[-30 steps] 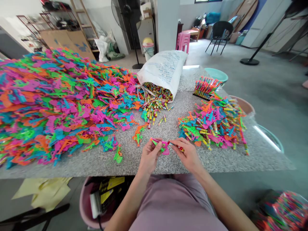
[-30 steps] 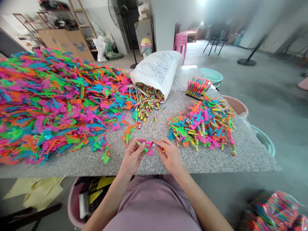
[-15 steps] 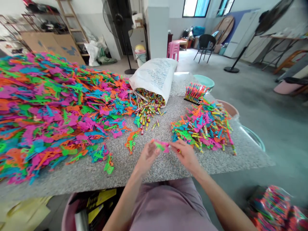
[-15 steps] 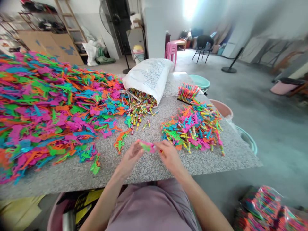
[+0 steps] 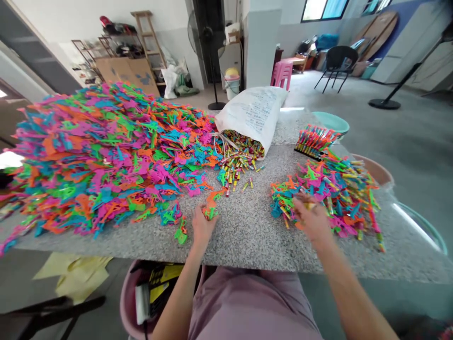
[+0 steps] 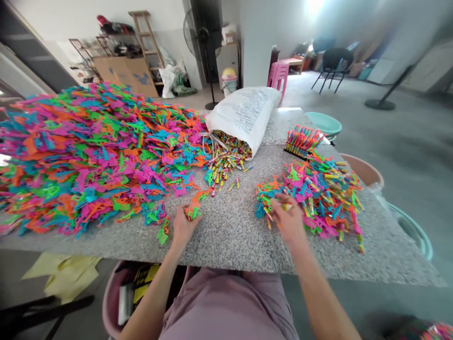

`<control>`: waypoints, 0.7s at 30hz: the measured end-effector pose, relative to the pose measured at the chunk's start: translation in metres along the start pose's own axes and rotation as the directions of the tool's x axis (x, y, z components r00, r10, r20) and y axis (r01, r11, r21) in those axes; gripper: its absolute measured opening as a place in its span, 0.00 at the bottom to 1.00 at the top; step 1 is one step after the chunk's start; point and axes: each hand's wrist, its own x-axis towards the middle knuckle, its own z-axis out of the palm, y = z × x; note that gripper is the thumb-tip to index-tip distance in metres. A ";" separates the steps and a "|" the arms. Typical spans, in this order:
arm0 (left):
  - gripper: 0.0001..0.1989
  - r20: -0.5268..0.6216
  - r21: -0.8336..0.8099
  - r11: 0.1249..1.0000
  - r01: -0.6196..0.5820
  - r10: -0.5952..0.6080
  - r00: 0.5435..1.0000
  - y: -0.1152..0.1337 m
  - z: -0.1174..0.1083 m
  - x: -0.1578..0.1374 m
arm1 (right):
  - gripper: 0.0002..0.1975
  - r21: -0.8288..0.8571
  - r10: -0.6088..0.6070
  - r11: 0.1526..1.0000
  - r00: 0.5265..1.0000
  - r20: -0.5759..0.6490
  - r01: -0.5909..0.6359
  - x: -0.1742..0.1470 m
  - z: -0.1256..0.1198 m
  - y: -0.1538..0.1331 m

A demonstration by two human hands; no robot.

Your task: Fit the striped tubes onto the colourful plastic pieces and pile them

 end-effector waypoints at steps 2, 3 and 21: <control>0.26 0.119 -0.263 0.964 0.039 -0.008 0.993 0.009 0.000 -0.012 | 0.21 0.228 0.276 0.909 0.914 0.299 -0.349 -0.030 0.033 0.008; 0.26 0.200 -0.375 0.922 0.092 -0.016 0.980 0.016 0.000 -0.017 | 0.21 0.283 0.331 0.845 0.859 0.391 -0.454 -0.041 0.047 0.010; 0.15 0.483 -0.738 0.516 0.434 -0.045 0.875 0.079 0.004 -0.047 | 0.14 0.162 0.039 0.976 0.849 0.527 -0.146 -0.067 0.069 -0.024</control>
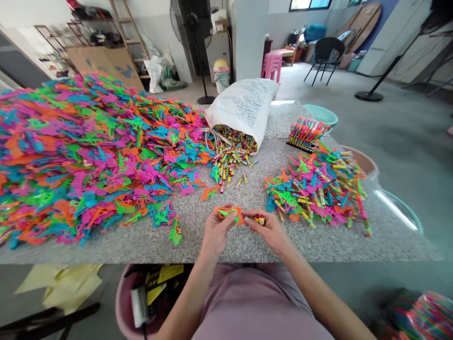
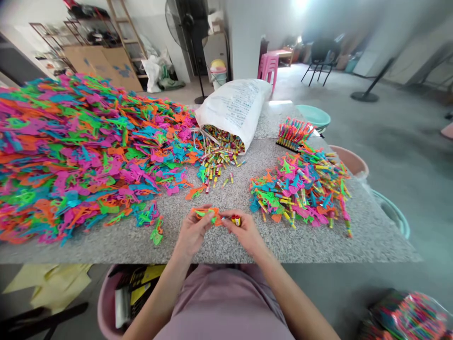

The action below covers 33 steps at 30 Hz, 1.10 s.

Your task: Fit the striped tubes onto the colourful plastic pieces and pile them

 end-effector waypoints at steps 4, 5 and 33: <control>0.14 0.053 0.054 0.998 0.028 -0.031 0.998 -0.001 0.006 -0.007 | 0.14 -0.054 -0.052 0.997 0.990 -0.128 0.046 -0.003 -0.002 -0.004; 0.14 0.071 0.099 0.995 0.008 -0.015 0.997 -0.001 0.006 -0.008 | 0.13 -0.091 -0.077 0.994 0.987 -0.142 0.064 -0.003 -0.004 -0.005; 0.16 0.084 0.134 0.990 0.046 -0.057 0.995 0.000 0.018 -0.012 | 0.24 -0.597 -0.548 0.560 0.797 0.253 0.574 -0.020 -0.011 0.000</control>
